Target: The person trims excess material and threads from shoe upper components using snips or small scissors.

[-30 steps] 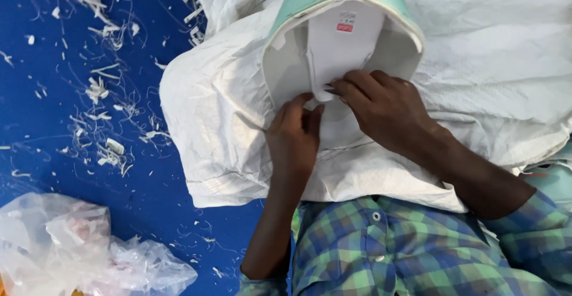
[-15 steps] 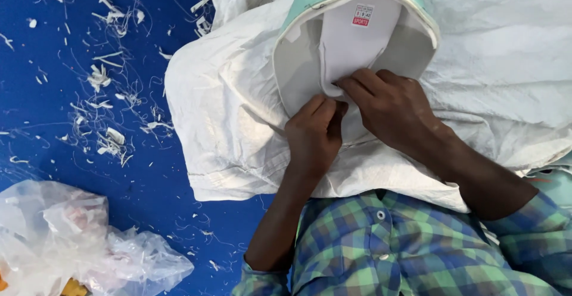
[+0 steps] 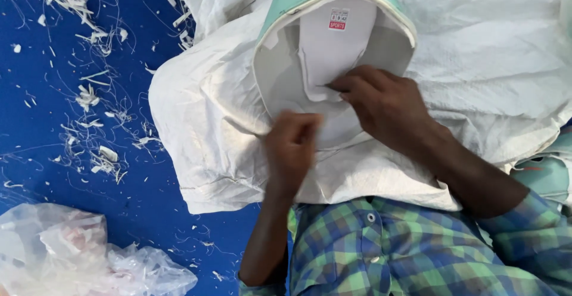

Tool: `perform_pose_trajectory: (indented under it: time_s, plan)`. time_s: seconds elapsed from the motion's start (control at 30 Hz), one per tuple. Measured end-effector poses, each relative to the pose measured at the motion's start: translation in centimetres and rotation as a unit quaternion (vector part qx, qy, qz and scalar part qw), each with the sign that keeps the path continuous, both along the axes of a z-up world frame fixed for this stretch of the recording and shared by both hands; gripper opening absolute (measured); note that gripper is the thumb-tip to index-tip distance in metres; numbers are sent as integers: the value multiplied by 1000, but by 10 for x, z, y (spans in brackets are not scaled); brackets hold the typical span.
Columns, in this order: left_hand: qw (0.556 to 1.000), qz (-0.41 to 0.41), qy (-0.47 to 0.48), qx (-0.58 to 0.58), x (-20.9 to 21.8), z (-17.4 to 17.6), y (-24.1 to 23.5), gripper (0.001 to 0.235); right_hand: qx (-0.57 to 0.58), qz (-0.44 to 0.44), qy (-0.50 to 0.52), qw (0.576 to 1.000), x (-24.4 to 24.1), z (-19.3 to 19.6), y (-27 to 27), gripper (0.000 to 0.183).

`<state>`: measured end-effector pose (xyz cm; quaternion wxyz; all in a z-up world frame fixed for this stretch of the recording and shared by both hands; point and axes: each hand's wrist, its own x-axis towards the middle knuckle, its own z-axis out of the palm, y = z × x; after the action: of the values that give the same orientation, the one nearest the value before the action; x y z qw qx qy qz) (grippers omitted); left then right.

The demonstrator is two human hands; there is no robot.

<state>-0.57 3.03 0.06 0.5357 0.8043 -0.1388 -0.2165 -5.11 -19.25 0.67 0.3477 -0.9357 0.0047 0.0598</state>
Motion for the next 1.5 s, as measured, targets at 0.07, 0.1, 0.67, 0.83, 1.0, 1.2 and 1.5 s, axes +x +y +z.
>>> perform_pose_trajectory:
  time_s: [0.07,0.1,0.67,0.83,1.0,1.2,1.5]
  plan:
    - [994,91,28,-45,18,-6,39,9,12,-33,19,999,-1,9,-9,28]
    - [975,211,-65,2,33,-3,65,3,36,-63,40,997,-4,13,-14,30]
    - [946,-133,-215,203,-29,-6,-41,31,57,-128,76,987,-35,14,-26,50]
    - [942,-128,-228,212,-29,-13,-42,8,116,-215,-23,969,-47,-1,-31,50]
    - [977,-89,-149,120,-15,4,-36,7,272,-319,47,907,-33,-2,-49,69]
    - [994,103,34,21,-5,22,-3,12,361,-283,122,880,-31,-20,-49,60]
    - [960,-108,-206,155,-17,10,-37,38,420,-323,107,841,-28,-5,-38,50]
